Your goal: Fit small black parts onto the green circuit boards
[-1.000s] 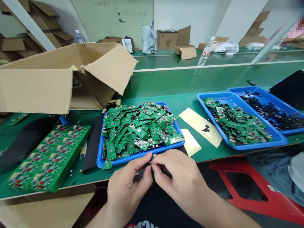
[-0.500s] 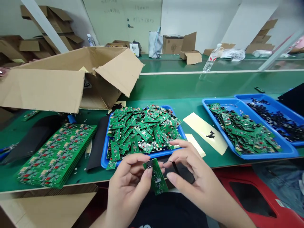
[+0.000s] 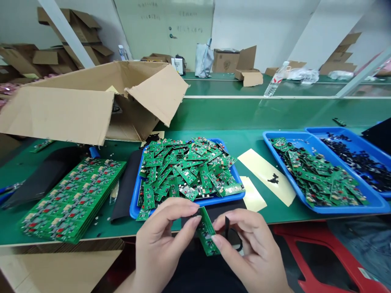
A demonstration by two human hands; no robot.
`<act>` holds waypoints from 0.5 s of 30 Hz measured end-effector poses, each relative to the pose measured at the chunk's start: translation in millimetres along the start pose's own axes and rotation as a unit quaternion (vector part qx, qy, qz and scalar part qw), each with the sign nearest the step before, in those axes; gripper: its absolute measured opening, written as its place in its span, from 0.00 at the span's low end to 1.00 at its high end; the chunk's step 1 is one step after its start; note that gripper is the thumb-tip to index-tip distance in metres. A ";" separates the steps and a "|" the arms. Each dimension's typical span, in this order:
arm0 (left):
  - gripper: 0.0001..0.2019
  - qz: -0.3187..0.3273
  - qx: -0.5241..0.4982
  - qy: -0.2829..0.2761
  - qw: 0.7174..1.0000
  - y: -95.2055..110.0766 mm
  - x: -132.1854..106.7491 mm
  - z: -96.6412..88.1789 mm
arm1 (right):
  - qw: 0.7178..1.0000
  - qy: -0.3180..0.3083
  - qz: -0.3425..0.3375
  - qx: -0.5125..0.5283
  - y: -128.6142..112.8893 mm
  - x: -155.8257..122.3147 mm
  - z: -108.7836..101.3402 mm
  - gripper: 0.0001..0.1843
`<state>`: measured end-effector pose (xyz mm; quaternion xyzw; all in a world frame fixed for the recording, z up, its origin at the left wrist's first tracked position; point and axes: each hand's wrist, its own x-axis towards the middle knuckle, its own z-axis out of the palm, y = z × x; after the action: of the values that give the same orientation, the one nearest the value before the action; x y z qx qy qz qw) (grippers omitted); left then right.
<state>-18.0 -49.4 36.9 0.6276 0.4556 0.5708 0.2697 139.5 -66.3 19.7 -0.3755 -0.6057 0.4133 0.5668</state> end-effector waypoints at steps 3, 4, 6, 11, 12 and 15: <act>0.12 0.001 -0.009 0.010 1.000 -5.0 0.1 2.5 | 0.999 0.042 0.013 0.012 3.2 -0.7 3.8 0.23; 0.11 0.004 -0.006 0.014 1.000 -6.8 0.4 3.2 | 0.998 0.052 0.015 0.016 5.7 -0.6 5.1 0.23; 0.10 0.006 0.003 0.017 1.000 -10.7 2.1 4.1 | 0.997 0.068 0.019 0.025 11.8 -0.5 7.6 0.23; 0.05 -0.056 -0.007 -0.007 0.998 -23.4 8.8 10.8 | 0.993 0.099 0.030 0.052 26.5 -2.0 10.2 0.20; 0.03 -0.082 -0.018 -0.022 0.996 -26.5 8.7 13.8 | 0.992 0.108 0.035 0.056 29.1 -1.7 8.1 0.18; 0.15 -0.168 -0.074 -0.036 0.982 -38.4 4.0 20.8 | 0.989 0.141 0.048 0.021 35.8 4.8 -14.6 0.13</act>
<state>-8.4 -25.1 1.6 0.5407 0.5007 0.5265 0.4240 153.2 -47.3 -11.4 -0.4472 -0.4922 0.3954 0.6336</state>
